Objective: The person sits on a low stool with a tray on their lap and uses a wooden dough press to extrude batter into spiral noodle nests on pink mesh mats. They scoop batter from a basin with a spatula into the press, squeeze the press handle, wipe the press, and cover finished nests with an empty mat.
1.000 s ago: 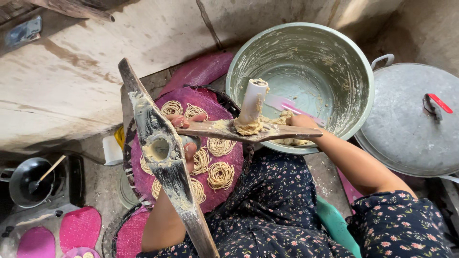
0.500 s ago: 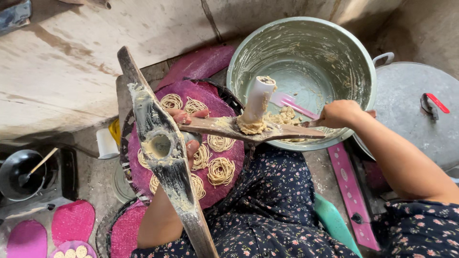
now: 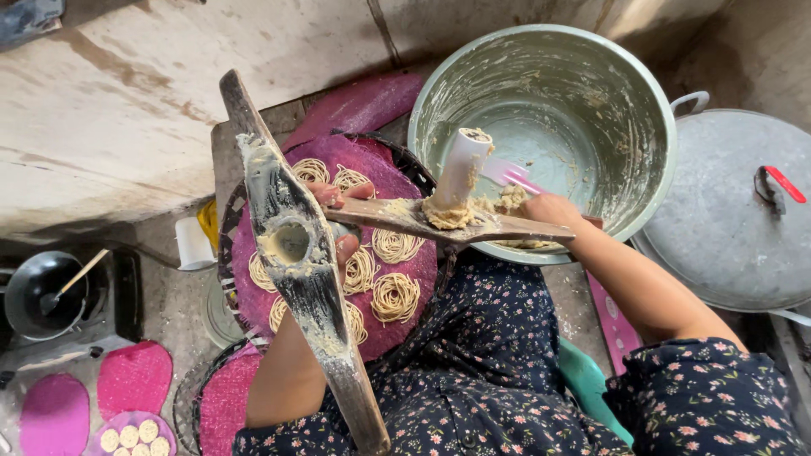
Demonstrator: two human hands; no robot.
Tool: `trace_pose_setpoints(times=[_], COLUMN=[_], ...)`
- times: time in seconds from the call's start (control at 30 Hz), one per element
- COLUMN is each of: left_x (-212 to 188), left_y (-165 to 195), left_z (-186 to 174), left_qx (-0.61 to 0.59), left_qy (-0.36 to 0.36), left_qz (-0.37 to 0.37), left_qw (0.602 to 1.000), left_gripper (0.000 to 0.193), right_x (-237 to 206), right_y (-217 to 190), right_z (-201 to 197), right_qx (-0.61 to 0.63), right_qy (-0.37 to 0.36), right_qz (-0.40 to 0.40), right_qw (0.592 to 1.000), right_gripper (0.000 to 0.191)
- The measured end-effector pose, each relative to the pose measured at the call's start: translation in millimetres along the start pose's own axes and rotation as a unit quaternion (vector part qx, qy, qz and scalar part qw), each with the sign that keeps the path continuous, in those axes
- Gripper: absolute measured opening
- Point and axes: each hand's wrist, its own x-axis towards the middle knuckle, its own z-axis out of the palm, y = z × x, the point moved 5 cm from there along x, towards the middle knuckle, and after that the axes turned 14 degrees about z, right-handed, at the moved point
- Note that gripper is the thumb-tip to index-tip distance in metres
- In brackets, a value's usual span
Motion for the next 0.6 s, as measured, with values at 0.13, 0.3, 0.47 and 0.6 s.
trace_pose_setpoints(times=[0.13,0.3,0.47,0.6], left_x=[-6,-8,-9,-7], left_y=[12,7,11,16], left_z=[19,21,23,20], left_qx=[0.340,0.319,0.347,0.286], left_qy=[-0.177,-0.171,-0.185,-0.140], left_qz=[0.190,0.150,0.170,0.102], left_qw=[0.904,0.920,0.903,0.943], left_gripper=[0.046,0.050,0.044,0.045], right_x=[10,15,-3,-31], right_y=[7,13,11,16], right_z=[12,20,-1,-32], right_qx=[0.046,0.056,0.097,0.076], right_qy=[0.002,-0.010,-0.021,-0.041], right_qz=[-0.013,-0.033,-0.030,-0.010], right_qw=[0.999,0.998,0.995,0.996], right_gripper=[0.041,0.032,0.028,0.025])
